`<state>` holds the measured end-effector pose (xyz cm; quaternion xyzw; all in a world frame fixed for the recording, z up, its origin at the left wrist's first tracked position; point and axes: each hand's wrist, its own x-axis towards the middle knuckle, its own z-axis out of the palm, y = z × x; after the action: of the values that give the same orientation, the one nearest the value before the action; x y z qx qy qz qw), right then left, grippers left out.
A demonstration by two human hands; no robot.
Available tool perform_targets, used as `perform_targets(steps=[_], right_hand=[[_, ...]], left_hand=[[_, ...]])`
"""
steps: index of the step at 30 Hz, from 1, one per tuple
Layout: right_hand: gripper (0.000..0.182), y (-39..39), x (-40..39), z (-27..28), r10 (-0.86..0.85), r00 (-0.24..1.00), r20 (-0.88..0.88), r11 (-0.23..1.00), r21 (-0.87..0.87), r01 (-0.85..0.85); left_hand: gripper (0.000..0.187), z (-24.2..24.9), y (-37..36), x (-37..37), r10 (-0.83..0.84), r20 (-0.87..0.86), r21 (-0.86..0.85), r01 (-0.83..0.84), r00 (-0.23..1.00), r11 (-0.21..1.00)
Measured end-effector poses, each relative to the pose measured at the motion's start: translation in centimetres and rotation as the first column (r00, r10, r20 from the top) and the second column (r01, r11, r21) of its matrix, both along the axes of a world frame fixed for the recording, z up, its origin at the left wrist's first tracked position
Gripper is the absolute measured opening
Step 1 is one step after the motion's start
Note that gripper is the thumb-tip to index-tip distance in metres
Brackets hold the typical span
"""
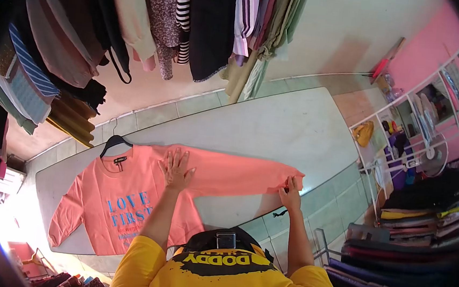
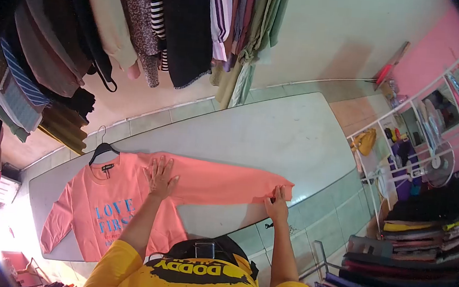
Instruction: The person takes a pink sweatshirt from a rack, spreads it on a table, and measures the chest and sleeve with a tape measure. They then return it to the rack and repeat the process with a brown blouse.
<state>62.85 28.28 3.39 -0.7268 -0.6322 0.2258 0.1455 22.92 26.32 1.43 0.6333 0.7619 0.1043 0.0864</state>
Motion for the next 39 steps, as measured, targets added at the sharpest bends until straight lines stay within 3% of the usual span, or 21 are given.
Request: perform_targets(steps=[5, 8, 10, 12, 14, 15, 17, 18, 19, 21, 22, 24, 28, 30, 31, 32, 33, 34, 36, 37, 39], right_hand=[[0.063, 3.5, -0.1, 2.1, 0.053, 0.987, 0.153, 0.983, -0.181, -0.024], [0.064, 2.9, 0.4, 3.2, 0.141, 0.957, 0.254, 0.975, -0.204, -0.09], [0.06, 2.5, 0.7, 3.8, 0.168, 0.96, 0.222, 0.977, -0.168, -0.132], [0.056, 2.9, 0.4, 4.7, 0.193, 0.962, 0.192, 0.977, -0.128, -0.171], [0.045, 3.5, -1.9, 6.6, 0.292, 0.952, -0.092, 0.95, 0.147, -0.277], [0.045, 3.8, -3.2, 6.9, 0.297, 0.95, -0.102, 0.949, 0.143, -0.281], [0.04, 4.0, -6.3, 7.0, 0.271, 0.752, -0.601, 0.93, -0.037, -0.366], [0.04, 3.8, -7.9, 6.7, 0.272, 0.745, -0.609, 0.928, -0.038, -0.37], [0.042, 3.6, -9.6, 6.2, 0.352, 0.698, -0.623, 0.902, 0.028, -0.43], [0.044, 3.5, -11.8, 5.1, 0.435, 0.636, -0.637, 0.864, 0.099, -0.493], [0.045, 3.5, -12.7, 4.6, 0.46, 0.643, -0.612, 0.854, 0.107, -0.509], [0.046, 3.6, -13.6, 4.1, 0.485, 0.643, -0.593, 0.841, 0.115, -0.528], [0.035, 4.5, -13.6, 3.2, 0.56, 0.613, -0.557, 0.795, 0.154, -0.587], [0.024, 5.7, -12.4, 3.2, 0.624, 0.631, -0.461, 0.772, 0.239, -0.588], [0.019, 6.6, -11.2, 3.4, 0.622, 0.674, -0.399, 0.783, 0.298, -0.546], [0.017, 7.8, -9.4, 2.5, 0.58, 0.738, -0.345, 0.815, 0.238, -0.529], [0.016, 8.8, -7.8, 1.6, 0.535, 0.796, -0.283, 0.845, 0.179, -0.505], [0.016, 9.3, -6.7, 2.2, 0.535, 0.797, -0.28, 0.845, 0.179, -0.505], [0.013, 9.6, -5.2, 4.2, 0.349, 0.889, -0.296, 0.937, 0.074, -0.343], [0.013, 9.6, -5.0, 4.0, 0.345, 0.892, -0.292, 0.938, 0.072, -0.339], [0.013, 9.5, -4.3, 3.2, 0.366, 0.902, -0.23, 0.929, 0.142, -0.34]], left_hand=[[0.067, 0.8, 2.2, 0.1, 0.118, -0.031, -0.077, -0.12, 0.993, 0.99], [0.071, 0.8, 2.5, -0.3, 0.142, -0.012, -0.088, -0.142, 0.99, 0.986], [0.073, 0.4, 2.5, -0.5, 0.144, 0.006, -0.081, -0.143, 0.99, 0.986], [0.07, -0.1, 2.8, -0.8, 0.197, 0.132, -0.04, -0.193, 0.972, 0.98], [0.07, 0.7, 3.2, 0.8, 0.258, 0.049, 0.012, -0.259, 0.965, 0.966], [0.07, 1.1, 3.4, 1.9, 0.307, -0.026, 0.074, -0.305, 0.951, 0.95], [0.056, 0.3, 2.5, 4.0, 0.023, 0.167, 0.153, -0.049, 0.986, 0.987], [0.043, 1.2, 2.2, 6.1, -0.033, 0.514, 0.071, -0.004, 0.857, 0.998], [0.03, 2.2, 2.0, 8.4, -0.048, 0.794, 0.011, 0.064, 0.607, 0.998], [0.015, 2.1, 0.7, 11.4, 0.187, 0.923, -0.21, 0.034, 0.335, 0.977], [0.015, 2.6, 0.7, 11.3, 0.191, 0.92, -0.211, 0.025, 0.341, 0.977], [0.016, 3.5, 0.7, 10.9, 0.366, 0.928, -0.363, -0.054, 0.066, 0.93], [0.016, 2.9, 1.0, 9.0, 0.27, 0.96, -0.272, 0.017, 0.075, 0.962], [0.016, 3.2, 2.2, 6.7, 0.386, 0.78, -0.295, -0.255, 0.493, 0.921], [0.016, 2.6, 3.0, 4.9, 0.38, 0.721, -0.175, -0.378, 0.579, 0.909], [0.015, 2.2, 3.6, 2.8, 0.387, 0.65, -0.039, -0.479, 0.655, 0.877], [0.015, 2.5, 4.0, 0.9, 0.484, 0.528, -0.014, -0.563, 0.698, 0.827], [0.014, 2.8, 4.4, -0.7, 0.577, 0.398, 0.025, -0.637, 0.714, 0.771], [0.014, 3.9, 5.4, -2.1, 0.729, 0.348, -0.061, -0.761, 0.59, 0.646], [0.014, 3.5, 5.4, -2.6, 0.726, 0.35, -0.065, -0.758, 0.591, 0.649], [0.014, 1.7, 5.8, -3.6, 0.753, 0.214, 0.147, -0.783, 0.622, 0.605]])
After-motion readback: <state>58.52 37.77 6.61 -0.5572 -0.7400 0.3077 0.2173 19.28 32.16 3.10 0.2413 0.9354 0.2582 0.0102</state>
